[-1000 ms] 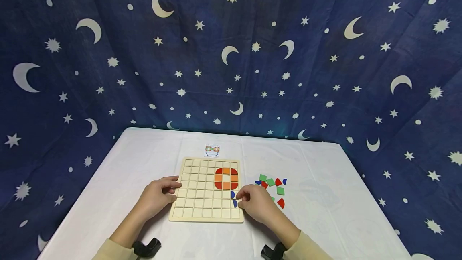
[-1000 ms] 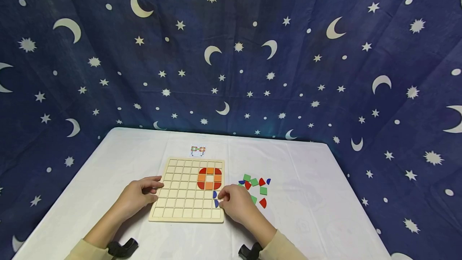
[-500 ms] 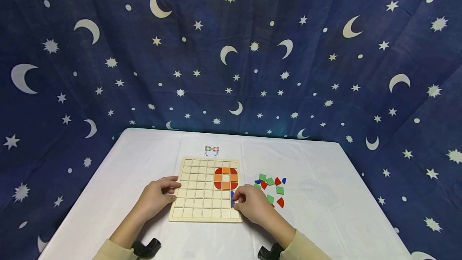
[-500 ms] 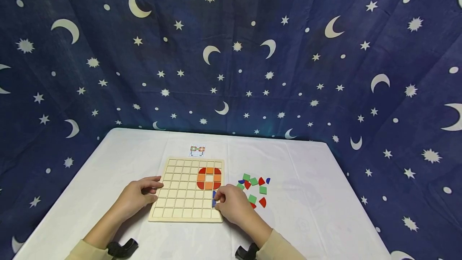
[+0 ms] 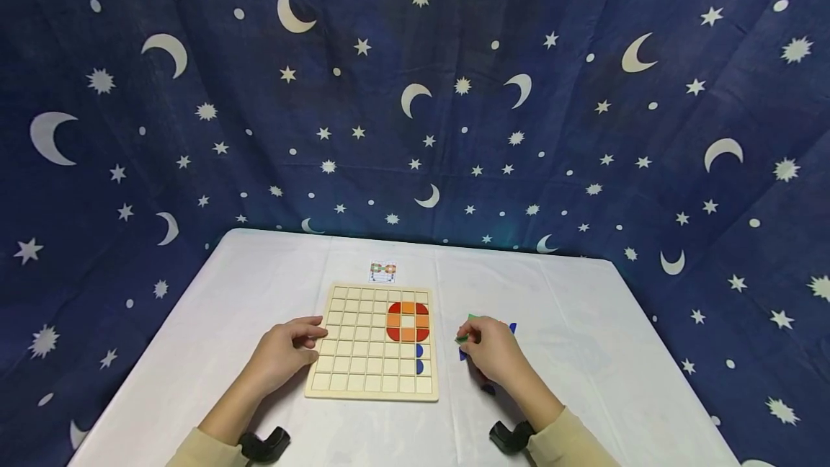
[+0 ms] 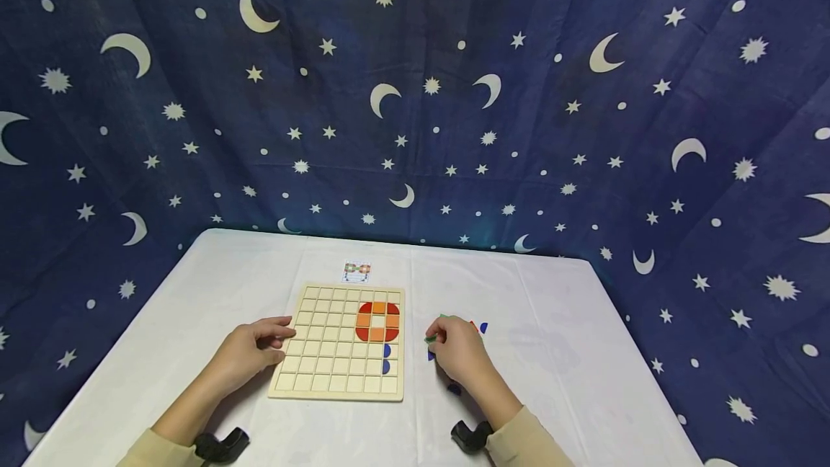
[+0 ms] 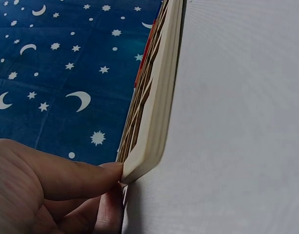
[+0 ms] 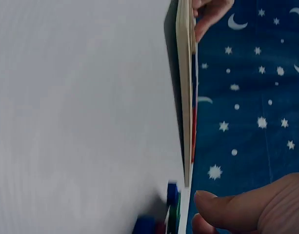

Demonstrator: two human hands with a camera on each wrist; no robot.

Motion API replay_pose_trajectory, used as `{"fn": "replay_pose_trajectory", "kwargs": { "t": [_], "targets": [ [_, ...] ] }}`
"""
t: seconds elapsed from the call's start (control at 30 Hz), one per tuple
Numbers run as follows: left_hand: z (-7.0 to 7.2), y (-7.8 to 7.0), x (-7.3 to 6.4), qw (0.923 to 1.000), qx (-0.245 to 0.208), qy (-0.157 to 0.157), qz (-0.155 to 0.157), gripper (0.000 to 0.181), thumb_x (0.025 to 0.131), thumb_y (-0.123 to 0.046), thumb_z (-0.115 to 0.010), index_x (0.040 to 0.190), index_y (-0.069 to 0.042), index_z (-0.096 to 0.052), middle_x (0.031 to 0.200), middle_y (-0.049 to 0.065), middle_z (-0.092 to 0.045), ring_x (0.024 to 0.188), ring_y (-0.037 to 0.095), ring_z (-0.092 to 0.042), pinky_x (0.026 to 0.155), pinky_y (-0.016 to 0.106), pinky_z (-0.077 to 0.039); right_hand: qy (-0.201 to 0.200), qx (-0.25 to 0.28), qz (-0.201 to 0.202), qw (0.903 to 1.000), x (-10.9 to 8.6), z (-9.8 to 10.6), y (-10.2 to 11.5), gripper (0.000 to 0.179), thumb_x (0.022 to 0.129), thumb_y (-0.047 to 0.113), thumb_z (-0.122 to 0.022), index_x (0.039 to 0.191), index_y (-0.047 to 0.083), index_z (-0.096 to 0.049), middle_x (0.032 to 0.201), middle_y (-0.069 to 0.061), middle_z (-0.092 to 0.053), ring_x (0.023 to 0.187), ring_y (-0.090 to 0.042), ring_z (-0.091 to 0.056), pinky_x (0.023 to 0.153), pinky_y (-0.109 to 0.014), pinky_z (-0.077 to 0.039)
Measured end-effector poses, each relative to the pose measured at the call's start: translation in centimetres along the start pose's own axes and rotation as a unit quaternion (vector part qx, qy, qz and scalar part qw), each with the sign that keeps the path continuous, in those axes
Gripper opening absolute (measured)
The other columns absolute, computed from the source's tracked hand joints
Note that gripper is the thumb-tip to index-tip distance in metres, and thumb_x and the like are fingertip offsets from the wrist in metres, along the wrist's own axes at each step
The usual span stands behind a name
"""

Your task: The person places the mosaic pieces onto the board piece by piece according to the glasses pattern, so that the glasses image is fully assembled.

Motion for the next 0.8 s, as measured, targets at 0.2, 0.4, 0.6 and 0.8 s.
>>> {"fn": "replay_pose_trajectory", "kwargs": {
  "t": [0.2, 0.4, 0.6, 0.8],
  "targets": [
    [-0.1, 0.0, 0.0, 1.0, -0.001, 0.0, 0.0, 0.038, 0.083, 0.001, -0.078, 0.119, -0.01, -0.081, 0.152, 0.007, -0.066, 0.095, 0.012, -0.063, 0.089, 0.032, -0.048, 0.015, -0.003, -0.015, 0.9998, 0.5, 0.1, -1.0, 0.017, 0.088, 0.002, -0.083, 0.095, 0.016, -0.078, 0.08, 0.002, -0.059, 0.076, -0.014, -0.053, 0.063, -0.026, -0.043],
    [-0.1, 0.1, 0.0, 1.0, -0.002, 0.0, 0.003, 0.038, 0.083, 0.001, -0.079, 0.119, -0.011, -0.081, 0.153, 0.006, -0.066, 0.095, 0.012, -0.063, 0.086, 0.029, -0.048, 0.05, -0.011, 0.005, 0.9987, 0.1, -0.2, -0.7, 0.022, 0.089, -0.002, -0.08, 0.094, 0.019, -0.08, 0.084, 0.002, -0.059, 0.08, -0.015, -0.055, 0.073, -0.031, -0.049],
    [-0.1, 0.0, 0.0, 1.0, -0.004, 0.001, 0.004, 0.038, 0.084, 0.001, -0.079, 0.12, -0.01, -0.081, 0.153, 0.006, -0.066, 0.096, 0.013, -0.063, 0.086, 0.029, -0.048, 0.074, -0.014, 0.013, 0.9971, -0.2, -0.4, -0.8, 0.022, 0.088, 0.0, -0.083, 0.094, 0.02, -0.08, 0.085, 0.002, -0.058, 0.081, -0.015, -0.054, 0.068, -0.028, -0.047],
    [0.0, 0.0, 0.0, 1.0, 0.001, 0.001, 0.005, 0.038, 0.083, 0.0, -0.079, 0.12, -0.011, -0.081, 0.153, 0.005, -0.066, 0.096, 0.012, -0.063, 0.086, 0.03, -0.048, 0.08, -0.016, 0.028, 0.9963, -0.6, -0.4, -0.8, 0.022, 0.085, 0.003, -0.087, 0.092, 0.02, -0.074, 0.084, 0.003, -0.057, 0.08, -0.014, -0.053, 0.068, -0.027, -0.044]
  ]
}}
Point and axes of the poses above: each hand's wrist, its own x-axis towards the middle knuckle, its own z-axis out of the back of the hand, y = z × x, the point moved 6 cm from there along x, towards the middle knuckle
